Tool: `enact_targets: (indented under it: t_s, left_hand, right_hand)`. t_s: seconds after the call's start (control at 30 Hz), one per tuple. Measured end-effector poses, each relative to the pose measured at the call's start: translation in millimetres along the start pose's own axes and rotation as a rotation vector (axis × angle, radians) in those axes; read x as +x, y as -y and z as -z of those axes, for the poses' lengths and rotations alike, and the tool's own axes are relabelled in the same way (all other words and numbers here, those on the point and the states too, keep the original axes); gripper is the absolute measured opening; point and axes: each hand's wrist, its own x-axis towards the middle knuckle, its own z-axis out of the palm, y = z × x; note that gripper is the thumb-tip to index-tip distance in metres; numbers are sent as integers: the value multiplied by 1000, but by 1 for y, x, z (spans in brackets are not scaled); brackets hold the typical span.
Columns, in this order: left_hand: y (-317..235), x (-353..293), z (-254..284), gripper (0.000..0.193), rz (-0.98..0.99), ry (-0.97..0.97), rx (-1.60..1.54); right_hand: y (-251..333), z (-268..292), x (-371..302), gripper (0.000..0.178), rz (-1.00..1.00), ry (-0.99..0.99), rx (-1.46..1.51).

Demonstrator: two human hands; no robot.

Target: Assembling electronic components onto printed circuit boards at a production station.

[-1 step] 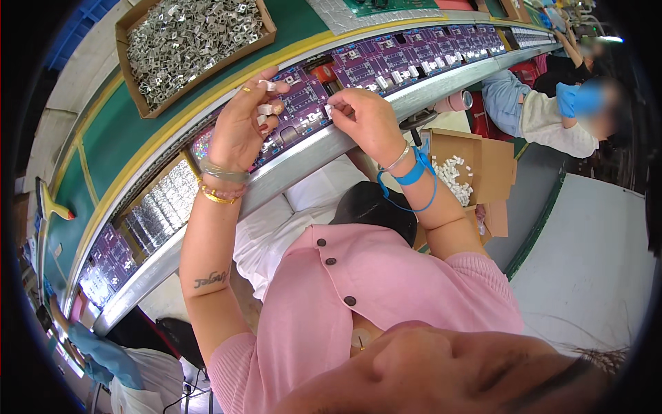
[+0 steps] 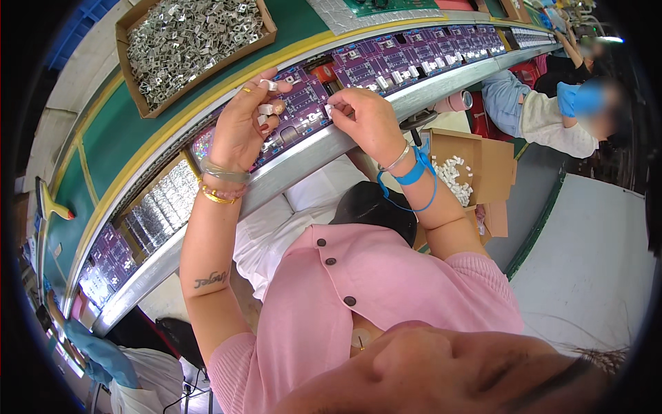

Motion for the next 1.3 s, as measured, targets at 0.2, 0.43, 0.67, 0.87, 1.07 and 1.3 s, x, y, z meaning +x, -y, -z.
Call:
enact_targets:
  t_s: [0.2, 0.43, 0.67, 0.87, 1.07, 1.3]
  left_hand:
    - [-1, -1, 3, 27, -15, 48, 63]
    - [4, 1, 5, 33, -16, 51, 63]
    - [4, 2, 2, 33, -1, 55, 102]
    - [4, -1, 5, 31, -10, 12, 142]
    - [7, 3, 14, 32, 0, 58, 119]
    - [6, -1, 3, 29, -11, -24, 192]
  right_hand:
    - [3, -1, 4, 11, 18, 4, -41]
    - [1, -2, 4, 11, 14, 11, -34]
    - [2, -2, 8, 11, 47, -4, -83]
    - [1, -4, 9, 12, 136, 11, -116]
    - [2, -10, 5, 11, 150, -63, -147]
    - [0, -10, 5, 15, 156, -69, -141]
